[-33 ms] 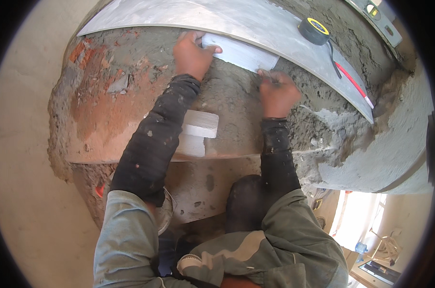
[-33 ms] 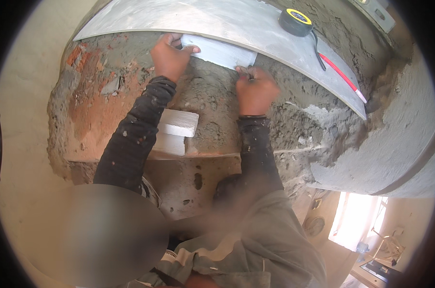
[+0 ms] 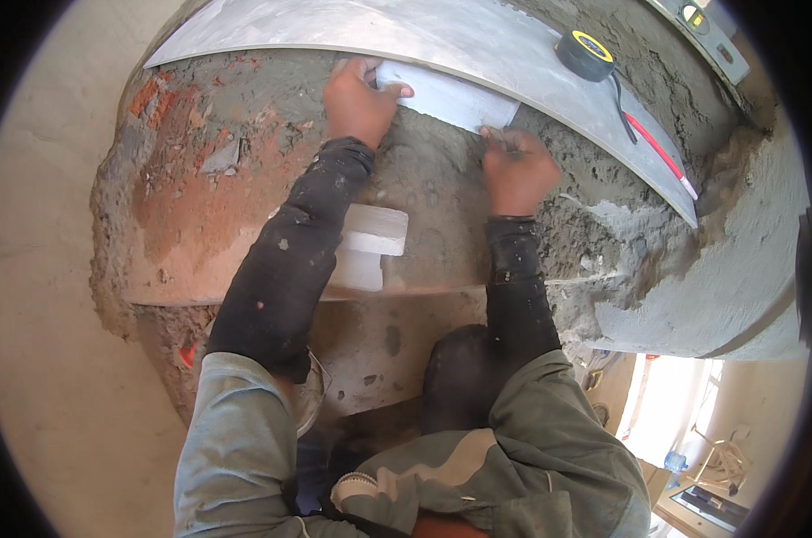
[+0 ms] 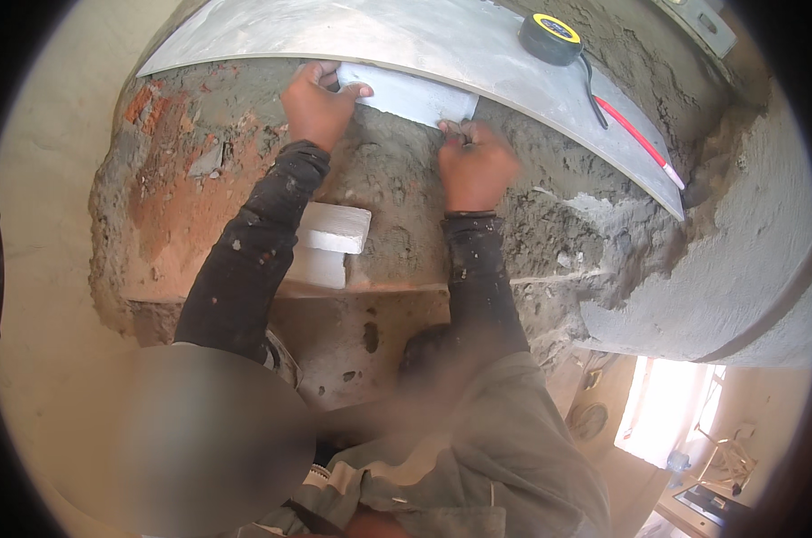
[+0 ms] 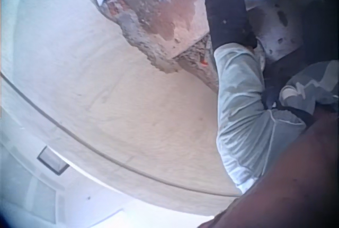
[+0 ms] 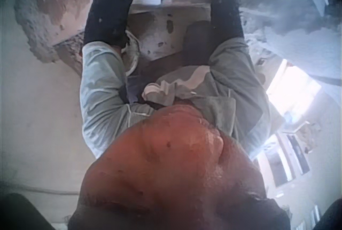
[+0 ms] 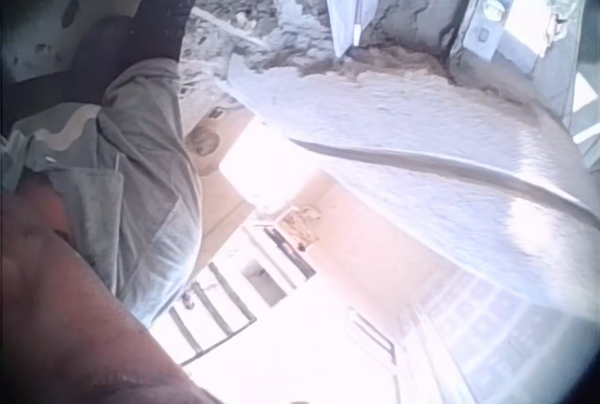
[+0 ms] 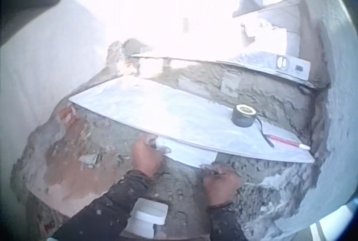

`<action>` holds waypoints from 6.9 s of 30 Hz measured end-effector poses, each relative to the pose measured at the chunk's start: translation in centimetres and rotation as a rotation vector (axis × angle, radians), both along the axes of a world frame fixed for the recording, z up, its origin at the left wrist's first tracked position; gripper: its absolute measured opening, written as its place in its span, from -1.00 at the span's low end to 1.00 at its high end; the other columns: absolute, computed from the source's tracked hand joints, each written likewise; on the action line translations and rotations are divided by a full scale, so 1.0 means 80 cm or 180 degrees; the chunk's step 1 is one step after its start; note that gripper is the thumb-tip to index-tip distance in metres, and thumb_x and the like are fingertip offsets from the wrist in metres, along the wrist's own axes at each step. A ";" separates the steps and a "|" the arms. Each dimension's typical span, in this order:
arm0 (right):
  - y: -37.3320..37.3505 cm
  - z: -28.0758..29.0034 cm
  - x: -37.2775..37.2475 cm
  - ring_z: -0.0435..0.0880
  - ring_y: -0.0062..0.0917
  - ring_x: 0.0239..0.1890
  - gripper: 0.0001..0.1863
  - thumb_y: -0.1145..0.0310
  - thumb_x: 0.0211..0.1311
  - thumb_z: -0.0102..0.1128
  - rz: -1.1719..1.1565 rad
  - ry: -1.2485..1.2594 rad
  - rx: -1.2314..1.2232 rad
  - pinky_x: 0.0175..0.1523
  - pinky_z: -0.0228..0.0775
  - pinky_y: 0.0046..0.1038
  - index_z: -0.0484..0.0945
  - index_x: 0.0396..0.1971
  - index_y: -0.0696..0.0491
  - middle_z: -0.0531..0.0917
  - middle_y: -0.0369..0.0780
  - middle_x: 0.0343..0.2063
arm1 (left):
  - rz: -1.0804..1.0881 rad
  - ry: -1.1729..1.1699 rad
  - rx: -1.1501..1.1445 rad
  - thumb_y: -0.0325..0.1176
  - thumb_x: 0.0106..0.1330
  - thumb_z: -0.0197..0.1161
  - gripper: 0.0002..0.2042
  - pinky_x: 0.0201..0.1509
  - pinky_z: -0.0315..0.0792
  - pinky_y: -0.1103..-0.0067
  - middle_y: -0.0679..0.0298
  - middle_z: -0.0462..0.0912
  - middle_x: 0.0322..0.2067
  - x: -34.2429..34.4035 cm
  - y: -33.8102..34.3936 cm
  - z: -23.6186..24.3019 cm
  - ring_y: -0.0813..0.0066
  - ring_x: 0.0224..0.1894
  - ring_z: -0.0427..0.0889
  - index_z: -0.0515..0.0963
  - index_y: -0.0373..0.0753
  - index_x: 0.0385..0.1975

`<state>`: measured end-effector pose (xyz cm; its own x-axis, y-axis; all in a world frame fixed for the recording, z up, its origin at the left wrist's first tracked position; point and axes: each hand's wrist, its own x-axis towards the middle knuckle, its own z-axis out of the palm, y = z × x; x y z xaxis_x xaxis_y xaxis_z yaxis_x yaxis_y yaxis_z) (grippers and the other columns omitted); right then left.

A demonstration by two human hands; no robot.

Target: The person applies mortar and installs tiles onto a staircase using a trowel and by hand.

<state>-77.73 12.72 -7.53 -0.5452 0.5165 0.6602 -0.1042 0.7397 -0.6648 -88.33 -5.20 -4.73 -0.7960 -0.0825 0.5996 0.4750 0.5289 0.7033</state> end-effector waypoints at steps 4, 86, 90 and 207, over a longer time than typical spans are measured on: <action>-0.004 -0.001 -0.003 0.73 -0.22 -0.41 -0.89 0.43 -0.07 0.50 -0.0187 -0.0119 0.0057 -0.28 0.55 -0.33 0.73 -0.50 0.05 0.74 -0.10 -0.43 | 0.0101 0.0129 0.0104 -0.28 -0.08 0.66 -0.40 0.01 0.60 0.42 -0.03 0.68 -0.14 0.015 0.006 0.002 0.21 -0.09 0.72 0.57 -0.50 -0.08; -0.100 0.017 -0.068 0.42 -0.01 0.21 -0.46 0.55 0.18 0.17 0.1504 0.0074 0.1732 0.29 0.25 -0.15 0.43 0.21 0.29 0.44 0.04 0.26 | 0.0429 -0.2145 0.1924 -0.09 0.38 0.16 -0.11 0.20 0.47 0.20 -0.40 0.01 0.31 -0.041 -0.062 0.056 -0.27 0.17 0.48 -0.25 -0.31 0.52; -0.112 0.016 -0.065 0.41 -0.04 0.18 -0.40 0.56 0.13 0.22 0.1512 0.0041 0.1824 0.27 0.29 -0.17 0.40 0.24 0.28 0.40 0.01 0.29 | 0.0648 -0.2270 0.1567 -0.03 0.37 0.18 -0.07 0.29 0.40 0.20 -0.39 0.04 0.33 -0.056 -0.074 0.043 -0.33 0.23 0.42 -0.26 -0.35 0.51; -0.069 0.006 0.155 0.41 -0.16 0.19 -0.23 0.26 -0.04 0.50 0.2006 -0.1050 0.2318 0.29 0.22 -0.01 0.39 0.24 0.03 0.42 -0.07 0.16 | 0.1203 -0.0299 0.0687 -0.57 0.32 0.29 -0.77 0.29 0.38 0.37 0.04 0.58 0.11 0.485 -0.341 -0.026 0.26 0.16 0.54 0.59 -0.44 -0.05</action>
<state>-65.31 7.21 -7.08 -0.7911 -0.3951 0.4670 -0.5076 0.8500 -0.1407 -49.50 -32.48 -6.81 -0.7361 -0.4935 0.4632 0.2051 0.4895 0.8475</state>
